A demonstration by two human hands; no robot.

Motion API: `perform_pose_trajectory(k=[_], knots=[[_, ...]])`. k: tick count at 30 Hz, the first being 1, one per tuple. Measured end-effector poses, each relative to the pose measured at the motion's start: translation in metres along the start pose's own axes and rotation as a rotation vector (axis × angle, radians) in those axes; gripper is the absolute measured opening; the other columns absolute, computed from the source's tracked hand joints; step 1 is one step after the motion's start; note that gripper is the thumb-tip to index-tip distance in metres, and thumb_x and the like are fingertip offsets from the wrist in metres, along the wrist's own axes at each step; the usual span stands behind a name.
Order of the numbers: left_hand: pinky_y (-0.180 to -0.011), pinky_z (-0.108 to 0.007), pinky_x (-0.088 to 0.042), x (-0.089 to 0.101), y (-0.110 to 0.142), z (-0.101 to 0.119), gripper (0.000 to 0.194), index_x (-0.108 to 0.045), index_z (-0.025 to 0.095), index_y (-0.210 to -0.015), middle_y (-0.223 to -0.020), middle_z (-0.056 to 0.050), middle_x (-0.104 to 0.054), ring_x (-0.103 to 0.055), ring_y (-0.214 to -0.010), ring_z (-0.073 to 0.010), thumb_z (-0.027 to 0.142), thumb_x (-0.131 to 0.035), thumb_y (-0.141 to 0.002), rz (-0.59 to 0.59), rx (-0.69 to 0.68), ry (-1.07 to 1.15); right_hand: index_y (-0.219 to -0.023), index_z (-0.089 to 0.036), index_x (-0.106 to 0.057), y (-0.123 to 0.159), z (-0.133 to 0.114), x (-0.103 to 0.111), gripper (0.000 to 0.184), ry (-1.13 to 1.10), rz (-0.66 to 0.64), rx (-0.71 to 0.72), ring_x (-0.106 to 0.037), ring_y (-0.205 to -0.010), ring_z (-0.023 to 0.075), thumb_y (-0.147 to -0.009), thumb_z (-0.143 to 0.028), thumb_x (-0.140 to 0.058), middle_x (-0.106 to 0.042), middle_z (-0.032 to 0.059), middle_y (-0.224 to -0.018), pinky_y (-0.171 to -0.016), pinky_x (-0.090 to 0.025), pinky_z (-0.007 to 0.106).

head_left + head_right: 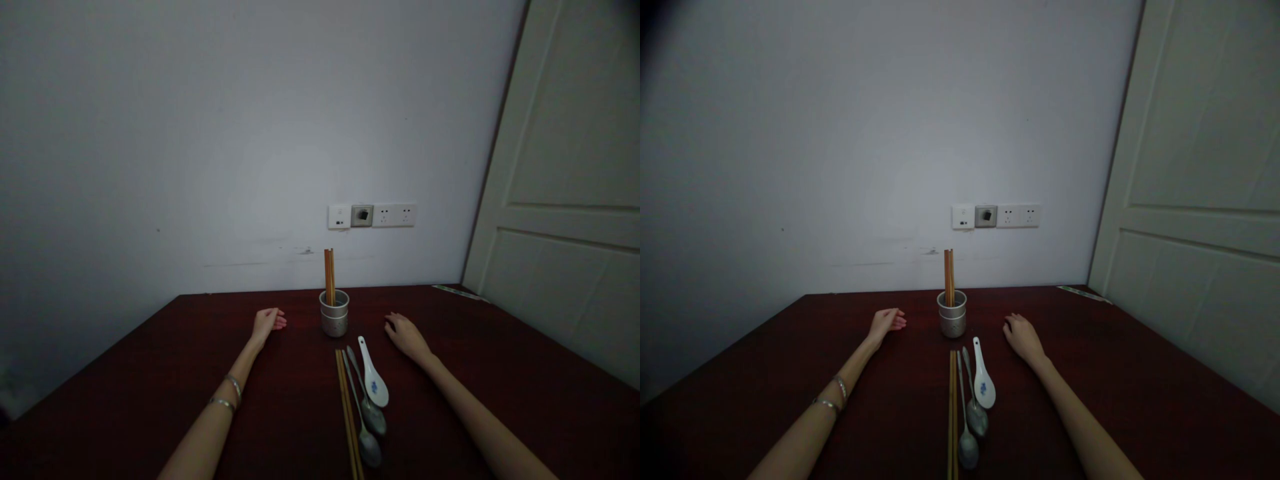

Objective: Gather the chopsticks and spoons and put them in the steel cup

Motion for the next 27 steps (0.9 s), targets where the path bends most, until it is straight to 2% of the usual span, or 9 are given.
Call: perform_pose_trajectory(k=[7, 17, 23, 27], knots=[[-0.046, -0.021, -0.045, 0.001, -0.001, -0.001, 0.020, -0.057, 0.010, -0.076, -0.057, -0.005, -0.063, -0.061, -0.048, -0.0133, 0.029, -0.048, -0.074, 0.027, -0.020, -0.017, -0.111, -0.005, -0.058, 0.001, -0.001, 0.003, 0.040, 0.013, 0.005, -0.003, -0.046, -0.114, 0.0232, -0.083, -0.025, -0.037, -0.054, 0.0183, -0.118, -0.098, -0.032, 0.033], [-0.050, -0.021, -0.044, -0.005, -0.001, 0.002, 0.023, -0.058, 0.010, -0.068, -0.057, -0.006, -0.062, -0.059, -0.051, -0.0125, 0.031, -0.048, -0.070, -0.034, -0.106, -0.155, -0.110, -0.007, -0.058, 0.002, -0.007, 0.006, 0.039, 0.058, 0.005, 0.014, -0.047, -0.114, 0.0215, -0.083, -0.024, -0.035, -0.057, 0.0156, -0.115, -0.098, -0.032, 0.031], [-0.058, -0.023, -0.044, -0.011, 0.007, 0.012, 0.023, -0.062, 0.011, -0.067, -0.066, -0.007, -0.065, -0.061, -0.062, -0.0145, 0.027, -0.045, -0.067, -0.117, -0.134, -0.458, -0.109, -0.005, -0.059, 0.002, -0.005, 0.005, 0.040, 0.075, 0.006, 0.000, -0.048, -0.112, 0.0239, -0.083, -0.024, -0.036, -0.055, 0.0183, -0.116, -0.097, -0.034, 0.033], [-0.056, -0.023, -0.042, -0.027, 0.032, 0.034, 0.022, -0.064, 0.012, -0.062, -0.063, -0.006, -0.065, -0.060, -0.061, -0.0155, 0.028, -0.048, -0.064, -0.205, -0.180, -0.775, -0.109, -0.006, -0.059, 0.001, -0.004, 0.003, 0.039, 0.046, 0.011, -0.001, -0.047, -0.113, 0.0239, -0.083, -0.024, -0.037, -0.056, 0.0181, -0.115, -0.097, -0.033, 0.033]])
Point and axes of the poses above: each hand's wrist, its own y-axis away from the middle knuckle, its own x-axis out of the back of the hand, z = x × y, the point moved 7 cm from there along -y, towards the middle knuckle
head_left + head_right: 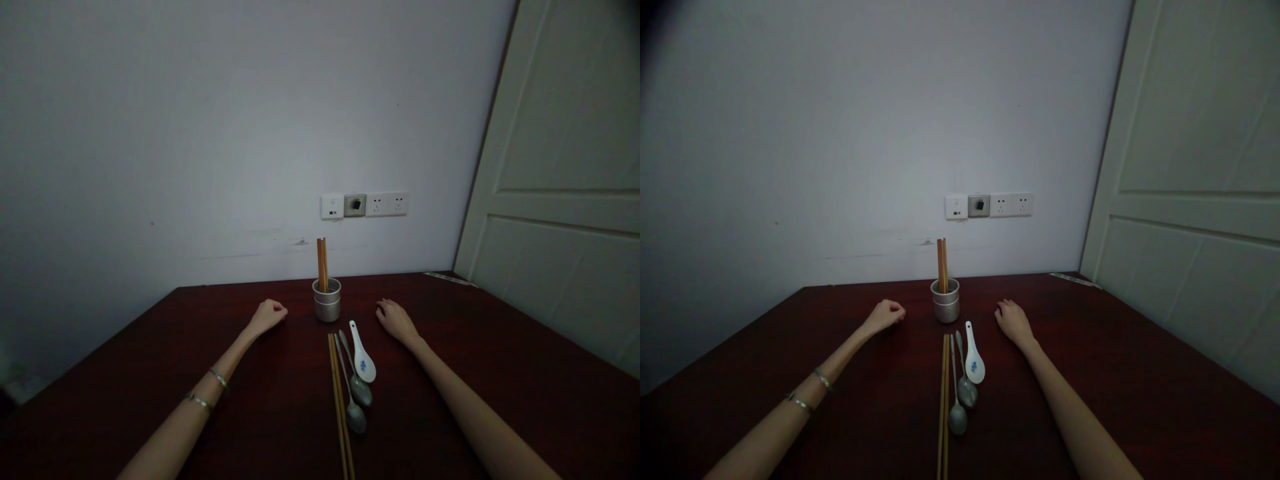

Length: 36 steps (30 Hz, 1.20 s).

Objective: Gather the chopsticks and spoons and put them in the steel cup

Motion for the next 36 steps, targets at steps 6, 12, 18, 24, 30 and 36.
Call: perform_pose_trajectory(k=[6, 12, 18, 24, 30, 36], knots=[[-0.045, -0.021, -0.038, -0.033, 0.048, 0.060, 0.030, -0.064, 0.012, -0.061, -0.057, -0.006, -0.064, -0.054, -0.043, -0.0116, 0.038, -0.050, -0.068, -0.258, -0.054, -0.078, -0.109, -0.006, -0.058, 0.000, 0.001, -0.001, 0.039, -0.008, 0.003, 0.006, -0.046, -0.114, 0.0231, -0.083, -0.025, -0.037, -0.056, 0.0170, -0.116, -0.098, -0.033, 0.033], [-0.047, -0.021, -0.041, -0.070, 0.083, 0.095, 0.026, -0.063, 0.015, -0.059, -0.055, -0.004, -0.063, -0.054, -0.042, -0.0107, 0.033, -0.048, -0.070, -0.373, -0.045, -0.211, -0.109, -0.007, -0.059, 0.001, 0.000, 0.002, 0.038, -0.018, -0.007, 0.000, -0.047, -0.114, 0.0228, -0.082, -0.024, -0.039, -0.056, 0.0156, -0.116, -0.098, -0.033, 0.033], [-0.055, -0.024, -0.044, -0.074, 0.091, 0.110, 0.024, -0.062, 0.017, -0.057, -0.054, -0.004, -0.063, -0.058, -0.049, -0.0138, 0.035, -0.049, -0.067, -0.347, -0.026, -0.360, -0.109, -0.007, -0.059, 0.002, -0.002, 0.003, 0.038, -0.005, 0.006, 0.008, -0.047, -0.113, 0.0230, -0.082, -0.023, -0.037, -0.056, 0.0163, -0.116, -0.097, -0.033, 0.033], [-0.056, -0.025, -0.044, -0.080, 0.089, 0.113, 0.027, -0.059, 0.017, -0.053, -0.053, -0.005, -0.062, -0.060, -0.056, -0.0169, 0.038, -0.049, -0.067, -0.346, -0.024, -0.402, -0.108, -0.005, -0.059, 0.001, -0.001, 0.001, 0.039, 0.020, 0.010, 0.015, -0.048, -0.112, 0.0239, -0.083, -0.024, -0.036, -0.056, 0.0177, -0.115, -0.096, -0.034, 0.033], [-0.060, -0.027, -0.045, -0.086, 0.084, 0.109, 0.028, -0.064, 0.018, -0.067, -0.068, -0.008, -0.066, -0.063, -0.070, -0.0226, 0.042, -0.050, -0.066, -0.264, -0.076, -0.462, -0.109, -0.007, -0.059, 0.001, 0.000, 0.001, 0.038, 0.012, 0.001, 0.004, -0.048, -0.112, 0.0228, -0.082, -0.023, -0.038, -0.056, 0.0156, -0.115, -0.098, -0.032, 0.032], [-0.063, -0.032, -0.046, -0.091, 0.083, 0.110, 0.033, -0.066, 0.018, -0.076, -0.079, -0.013, -0.067, -0.063, -0.078, -0.0273, 0.043, -0.047, -0.068, -0.233, -0.085, -0.513, -0.110, -0.005, -0.058, 0.002, 0.000, 0.001, 0.040, -0.038, -0.003, 0.002, -0.046, -0.114, 0.0242, -0.082, -0.024, -0.036, -0.055, 0.0179, -0.116, -0.097, -0.032, 0.034]])
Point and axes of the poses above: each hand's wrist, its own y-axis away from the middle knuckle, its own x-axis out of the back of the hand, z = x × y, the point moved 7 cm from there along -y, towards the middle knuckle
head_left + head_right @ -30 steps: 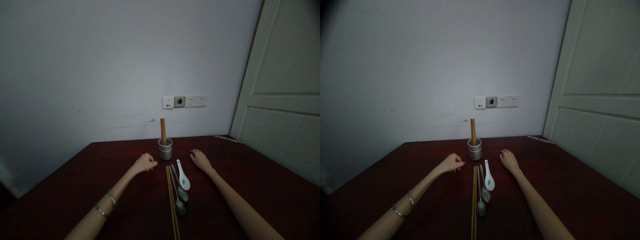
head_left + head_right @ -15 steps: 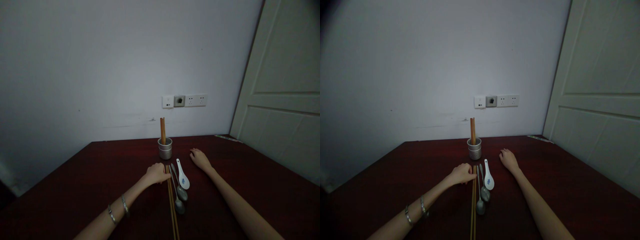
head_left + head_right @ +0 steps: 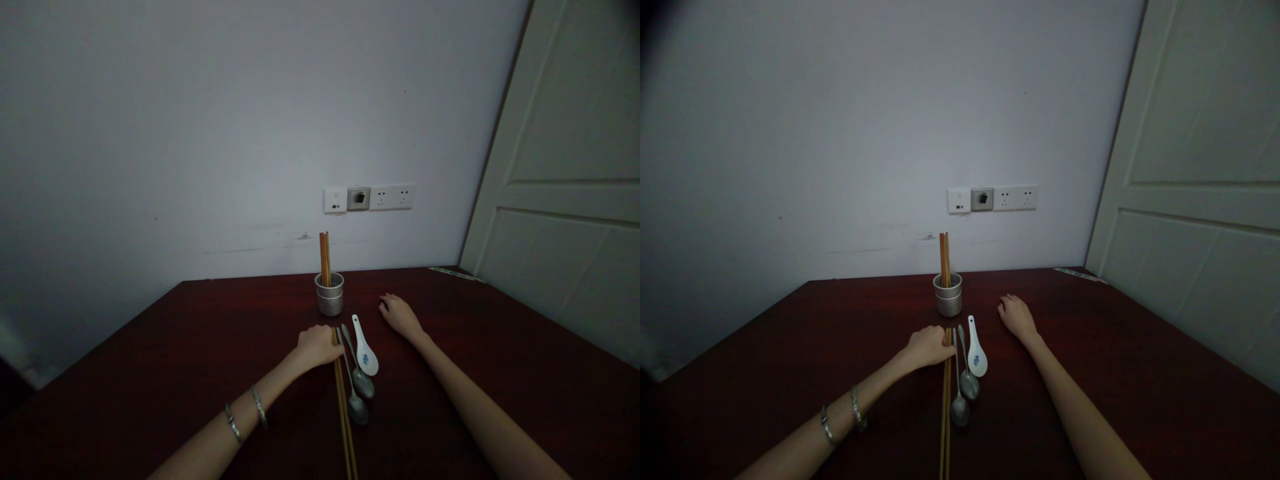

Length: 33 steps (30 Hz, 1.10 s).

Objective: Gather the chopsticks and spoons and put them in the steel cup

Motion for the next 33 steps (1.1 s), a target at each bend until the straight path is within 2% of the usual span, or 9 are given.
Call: perform_pose_trajectory(k=[10, 15, 25, 29, 33], knots=[[-0.062, -0.029, -0.046, -0.005, -0.002, 0.003, 0.029, -0.067, 0.016, -0.080, -0.081, -0.013, -0.067, -0.063, -0.077, -0.0256, 0.034, -0.048, -0.068, 0.054, 0.004, 0.008, -0.110, -0.006, -0.058, 0.000, 0.001, -0.001, 0.039, 0.020, -0.005, -0.002, -0.046, -0.114, 0.0235, -0.082, -0.024, -0.037, -0.056, 0.0164, -0.116, -0.098, -0.032, 0.033], [-0.063, -0.027, -0.046, -0.007, -0.002, 0.001, 0.028, -0.067, 0.016, -0.081, -0.082, -0.013, -0.067, -0.063, -0.078, -0.0237, 0.033, -0.052, -0.066, 0.056, 0.055, 0.051, -0.109, -0.006, -0.058, -0.002, 0.003, -0.004, 0.038, 0.004, -0.004, 0.002, -0.045, -0.115, 0.0240, -0.081, -0.023, -0.038, -0.056, 0.0169, -0.116, -0.098, -0.032, 0.034], [-0.059, -0.027, -0.045, -0.008, -0.002, -0.001, 0.030, -0.068, 0.013, -0.081, -0.079, -0.014, -0.066, -0.063, -0.075, -0.0247, 0.034, -0.052, -0.065, 0.077, 0.055, 0.074, -0.110, -0.004, -0.058, 0.000, 0.000, -0.001, 0.041, 0.039, 0.003, 0.005, -0.047, -0.113, 0.0253, -0.082, -0.024, -0.036, -0.055, 0.0185, -0.116, -0.096, -0.034, 0.035], [-0.056, -0.026, -0.042, -0.001, 0.000, -0.001, 0.031, -0.068, 0.012, -0.079, -0.075, -0.014, -0.065, -0.062, -0.071, -0.0234, 0.035, -0.050, -0.067, 0.083, 0.042, 0.092, -0.110, -0.004, -0.058, 0.000, -0.001, 0.000, 0.041, 0.054, -0.005, -0.003, -0.047, -0.112, 0.0245, -0.082, -0.025, -0.035, -0.055, 0.0183, -0.117, -0.095, -0.035, 0.034], [-0.051, -0.024, -0.038, 0.023, 0.000, 0.006, 0.028, -0.067, 0.012, -0.070, -0.066, -0.011, -0.064, -0.059, -0.060, -0.0185, 0.034, -0.049, -0.067, 0.154, -0.022, 0.128, -0.110, -0.005, -0.058, 0.001, -0.003, 0.004, 0.041, 0.055, -0.006, -0.003, -0.048, -0.112, 0.0245, -0.082, -0.025, -0.036, -0.055, 0.0181, -0.116, -0.096, -0.035, 0.033]])
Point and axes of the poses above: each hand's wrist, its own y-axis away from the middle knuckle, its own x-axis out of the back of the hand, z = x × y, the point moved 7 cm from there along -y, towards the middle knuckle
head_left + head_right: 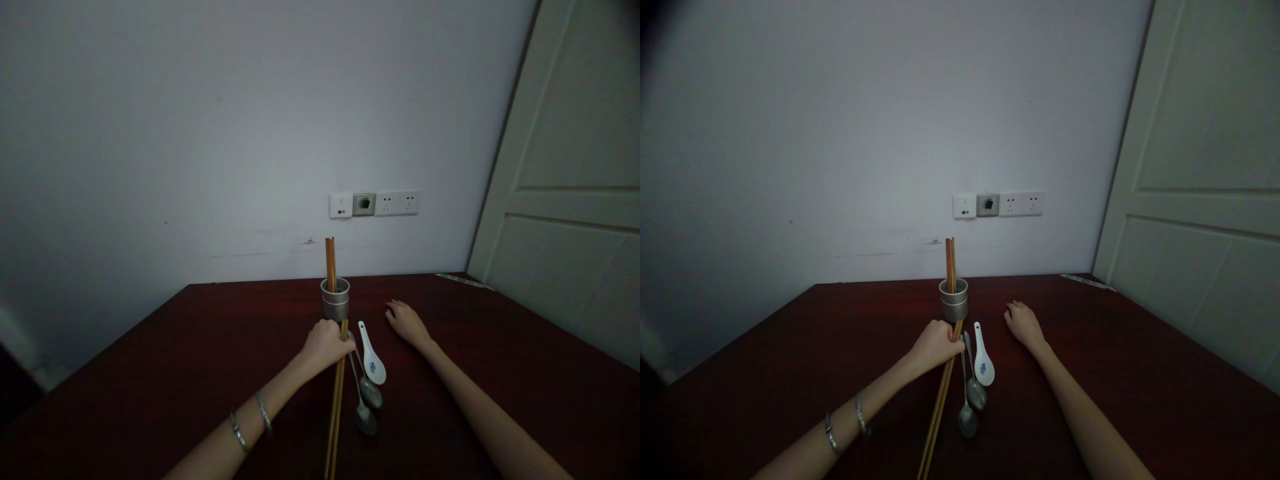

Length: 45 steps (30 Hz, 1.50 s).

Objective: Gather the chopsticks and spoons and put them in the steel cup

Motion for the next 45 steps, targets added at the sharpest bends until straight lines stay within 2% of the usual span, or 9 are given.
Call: perform_pose_trajectory(k=[9, 13, 17, 20, 26, 30, 33, 38, 45], knots=[[-0.049, -0.023, -0.031, 0.102, 0.002, 0.037, 0.024, -0.060, 0.014, -0.057, -0.051, -0.002, -0.055, -0.048, -0.048, -0.0105, 0.032, -0.052, -0.070, 0.374, -0.159, 0.130, -0.110, -0.004, -0.058, -0.002, 0.002, -0.001, 0.040, -0.122, -0.004, -0.026, -0.047, -0.113, 0.0249, -0.079, -0.022, -0.039, -0.054, 0.0192, -0.117, -0.097, -0.032, 0.035], [-0.047, -0.022, -0.028, 0.131, 0.003, 0.047, 0.025, -0.058, 0.015, -0.057, -0.050, 0.000, -0.053, -0.043, -0.045, -0.0088, 0.034, -0.052, -0.071, 0.519, -0.178, 0.145, -0.115, -0.006, -0.054, -0.004, 0.015, -0.002, 0.044, -0.285, 0.013, -0.117, -0.050, -0.109, 0.0231, -0.076, -0.023, -0.042, -0.056, 0.0154, -0.117, -0.096, -0.034, 0.033], [-0.048, -0.022, -0.028, 0.139, 0.001, 0.052, 0.024, -0.056, 0.015, -0.057, -0.049, 0.001, -0.052, -0.042, -0.044, -0.0088, 0.034, -0.052, -0.071, 0.580, -0.189, 0.137, -0.107, -0.010, -0.060, -0.009, 0.028, 0.015, 0.039, -0.503, 0.092, -0.293, -0.057, -0.101, 0.0226, -0.073, -0.023, -0.045, -0.062, 0.0117, -0.106, -0.091, -0.039, 0.034], [-0.049, -0.022, -0.028, 0.140, 0.003, 0.054, 0.021, -0.056, 0.016, -0.059, -0.050, 0.001, -0.052, -0.043, -0.045, -0.0091, 0.031, -0.051, -0.072, 0.605, -0.201, 0.099, -0.092, -0.012, -0.066, -0.016, 0.016, 0.045, 0.029, -0.764, 0.121, -0.306, -0.060, -0.094, 0.0225, -0.071, -0.023, -0.048, -0.066, 0.0111, -0.097, -0.089, -0.042, 0.036], [-0.048, -0.022, -0.027, 0.149, 0.014, 0.052, 0.018, -0.055, 0.017, -0.060, -0.049, 0.002, -0.052, -0.044, -0.044, -0.0096, 0.029, -0.050, -0.072, 0.680, -0.208, 0.033, -0.099, -0.013, -0.062, -0.003, -0.085, 0.114, 0.036, -1.428, -0.342, -0.107, -0.062, -0.088, 0.0213, -0.069, -0.031, -0.062, -0.065, 0.0142, -0.099, -0.079, -0.049, 0.035], [-0.047, -0.022, -0.028, 0.158, 0.023, 0.051, 0.019, -0.053, 0.017, -0.058, -0.047, 0.002, -0.050, -0.043, -0.042, -0.0095, 0.029, -0.050, -0.072, 0.751, -0.218, 0.038, -0.106, -0.014, -0.059, 0.026, -0.153, 0.144, 0.046, -1.436, -0.561, 0.189, -0.060, -0.093, 0.0206, -0.063, -0.027, -0.070, -0.063, 0.0105, -0.101, -0.083, -0.047, 0.037], [-0.047, -0.022, -0.029, 0.163, 0.030, 0.053, 0.018, -0.051, 0.017, -0.057, -0.046, 0.003, -0.049, -0.041, -0.041, -0.0089, 0.027, -0.050, -0.071, 0.778, -0.236, 0.070, -0.100, -0.013, -0.062, 0.036, -0.180, 0.151, 0.042, -1.416, -0.528, 0.291, -0.061, -0.083, 0.0173, -0.062, -0.031, -0.070, -0.066, 0.0060, -0.088, -0.080, -0.047, 0.035], [-0.045, -0.021, -0.029, 0.167, 0.036, 0.055, 0.018, -0.049, 0.017, -0.055, -0.044, 0.003, -0.047, -0.040, -0.039, -0.0078, 0.026, -0.052, -0.071, 0.796, -0.239, 0.120, -0.085, -0.011, -0.064, 0.040, -0.193, 0.154, 0.030, -1.375, -0.353, 0.252, -0.059, -0.063, 0.0121, -0.069, -0.037, -0.062, -0.064, 0.0024, -0.069, -0.062, -0.048, 0.026], [-0.048, -0.022, -0.036, 0.168, 0.040, 0.059, 0.017, -0.054, 0.016, -0.061, -0.049, 0.002, -0.052, -0.046, -0.044, -0.0091, 0.029, -0.053, -0.073, 0.765, -0.280, 0.152, -0.086, -0.011, -0.065, 0.042, -0.189, 0.163, 0.039, -1.330, -0.423, 0.250, -0.061, -0.064, 0.0139, -0.070, -0.047, -0.059, -0.065, 0.0045, -0.069, -0.058, -0.049, 0.025]])
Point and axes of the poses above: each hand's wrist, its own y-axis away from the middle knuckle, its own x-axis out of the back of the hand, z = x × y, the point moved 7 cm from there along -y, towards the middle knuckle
